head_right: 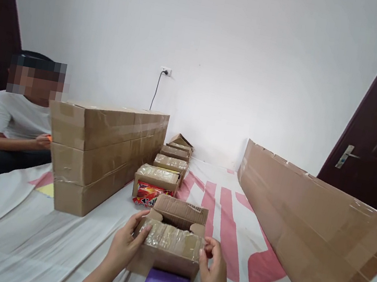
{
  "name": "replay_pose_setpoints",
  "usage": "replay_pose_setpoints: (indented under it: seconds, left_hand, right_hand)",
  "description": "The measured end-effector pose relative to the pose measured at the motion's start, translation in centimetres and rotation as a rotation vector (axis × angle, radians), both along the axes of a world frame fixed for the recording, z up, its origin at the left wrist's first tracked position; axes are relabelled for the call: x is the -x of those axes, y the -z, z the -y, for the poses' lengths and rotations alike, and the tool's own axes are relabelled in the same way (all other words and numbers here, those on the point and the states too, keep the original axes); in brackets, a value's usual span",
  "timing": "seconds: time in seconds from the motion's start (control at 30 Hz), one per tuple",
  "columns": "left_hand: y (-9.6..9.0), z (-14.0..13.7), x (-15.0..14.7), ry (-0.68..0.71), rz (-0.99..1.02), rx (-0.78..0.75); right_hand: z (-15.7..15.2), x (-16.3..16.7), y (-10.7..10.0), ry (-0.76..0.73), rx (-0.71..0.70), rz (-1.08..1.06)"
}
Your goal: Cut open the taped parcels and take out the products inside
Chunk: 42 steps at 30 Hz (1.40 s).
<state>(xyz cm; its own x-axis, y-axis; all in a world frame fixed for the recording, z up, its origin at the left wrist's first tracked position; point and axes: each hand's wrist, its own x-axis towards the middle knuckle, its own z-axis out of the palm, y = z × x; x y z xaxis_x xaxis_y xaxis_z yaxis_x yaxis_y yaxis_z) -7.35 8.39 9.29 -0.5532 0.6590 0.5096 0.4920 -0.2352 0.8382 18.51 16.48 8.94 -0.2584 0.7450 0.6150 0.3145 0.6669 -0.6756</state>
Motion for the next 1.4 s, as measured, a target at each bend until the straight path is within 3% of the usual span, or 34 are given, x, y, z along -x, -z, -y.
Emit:
replay_pose_setpoints:
  seconds: [0.27,0.4,0.57,0.8,0.9,1.07,1.4]
  left_hand:
    - [0.5,-0.2,0.6,0.144,0.144,-0.014]
    - [0.3,0.1,0.6,0.141,0.105,-0.007]
    - [-0.1,0.4,0.5,0.081,0.013,-0.009]
    - [-0.4,0.7,0.5,0.074,0.0,-0.051]
    - [-0.6,0.9,0.5,0.089,-0.014,-0.047]
    - [-0.6,1.2,0.6,0.128,-0.022,-0.009]
    - [0.2,1.4,1.2,0.17,-0.113,-0.01]
  right_hand:
    - [0.1,0.2,-0.5,0.002,0.003,0.07]
    - [0.3,0.1,-0.9,0.023,-0.019,0.109]
    - [1.2,0.4,-3.1,0.081,-0.262,0.158]
    - [3.1,3.8,-7.4,-0.236,-0.447,0.434]
    - [3.5,5.8,-7.8,-0.283,-0.517,0.536]
    - [3.6,8.6,-7.8,-0.186,-0.663,0.658]
    - [2.0,9.6,-7.6,-0.206,-0.899,0.776]
